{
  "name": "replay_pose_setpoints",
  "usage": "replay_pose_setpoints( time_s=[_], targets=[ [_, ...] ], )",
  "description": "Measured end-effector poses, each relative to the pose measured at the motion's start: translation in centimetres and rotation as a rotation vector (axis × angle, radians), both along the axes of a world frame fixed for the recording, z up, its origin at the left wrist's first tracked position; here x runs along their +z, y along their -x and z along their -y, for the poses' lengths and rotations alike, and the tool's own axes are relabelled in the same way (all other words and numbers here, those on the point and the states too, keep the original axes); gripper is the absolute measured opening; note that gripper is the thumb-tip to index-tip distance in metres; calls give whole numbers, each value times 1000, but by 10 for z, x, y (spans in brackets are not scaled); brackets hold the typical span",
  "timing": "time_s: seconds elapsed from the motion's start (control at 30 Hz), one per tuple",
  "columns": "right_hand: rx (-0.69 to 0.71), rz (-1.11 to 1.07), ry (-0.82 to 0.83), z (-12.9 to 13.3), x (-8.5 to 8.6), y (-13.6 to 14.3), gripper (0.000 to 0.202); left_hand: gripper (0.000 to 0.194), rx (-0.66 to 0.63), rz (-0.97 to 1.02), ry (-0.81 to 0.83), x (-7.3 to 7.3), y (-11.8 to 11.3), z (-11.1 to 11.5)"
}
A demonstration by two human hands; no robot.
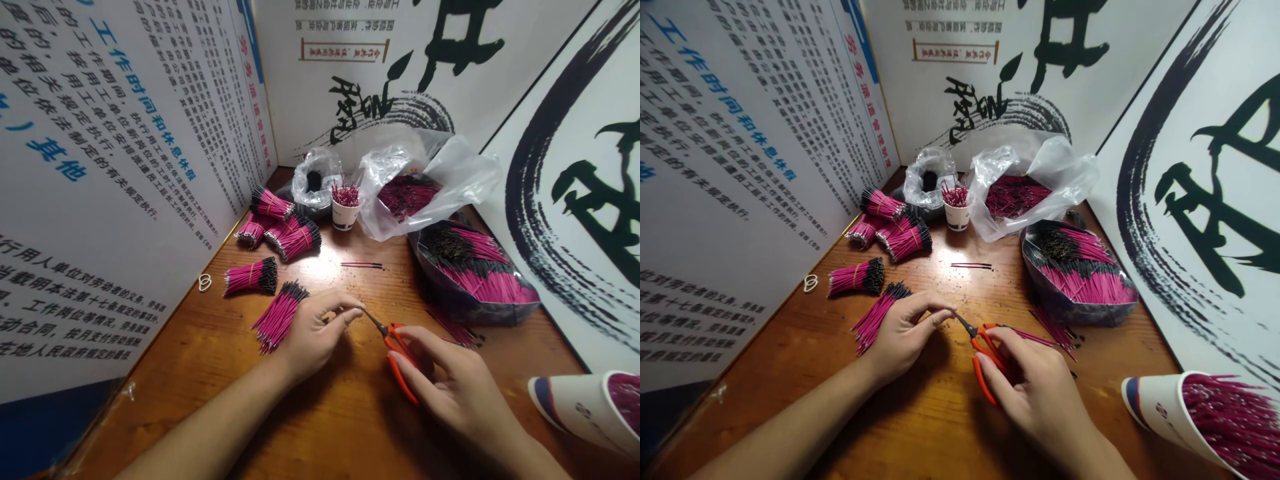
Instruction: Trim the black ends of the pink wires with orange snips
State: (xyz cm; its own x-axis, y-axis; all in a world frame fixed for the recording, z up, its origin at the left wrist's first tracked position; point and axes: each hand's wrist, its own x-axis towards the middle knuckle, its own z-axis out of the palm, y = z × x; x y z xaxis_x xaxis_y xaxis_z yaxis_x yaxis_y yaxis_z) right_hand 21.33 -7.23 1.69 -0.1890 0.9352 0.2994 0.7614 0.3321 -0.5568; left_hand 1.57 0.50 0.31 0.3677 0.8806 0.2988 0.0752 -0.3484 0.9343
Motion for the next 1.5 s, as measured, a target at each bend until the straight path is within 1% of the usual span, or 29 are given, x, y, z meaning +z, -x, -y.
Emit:
replay_pose_setpoints(
  time_s=[0.33,0.67,1.1,1.3,1.5],
  targets=[
    [-1,4,32,1,-1,0,17,14,14,-40,8,-4,1,1],
    [11,2,6,0,-5,-1,16,14,5,-19,-6,-3,0,-1],
    [35,-13,44,1,-3,-2,15,13,-22,16,-40,-1,0,0],
    [14,-1,-21,1,-3,-2,17,13,-10,-17,-25,-4,0,0],
    [1,-13,18,0,-1,0,15,13,1,-48,-18,-5,1,1]
  ],
)
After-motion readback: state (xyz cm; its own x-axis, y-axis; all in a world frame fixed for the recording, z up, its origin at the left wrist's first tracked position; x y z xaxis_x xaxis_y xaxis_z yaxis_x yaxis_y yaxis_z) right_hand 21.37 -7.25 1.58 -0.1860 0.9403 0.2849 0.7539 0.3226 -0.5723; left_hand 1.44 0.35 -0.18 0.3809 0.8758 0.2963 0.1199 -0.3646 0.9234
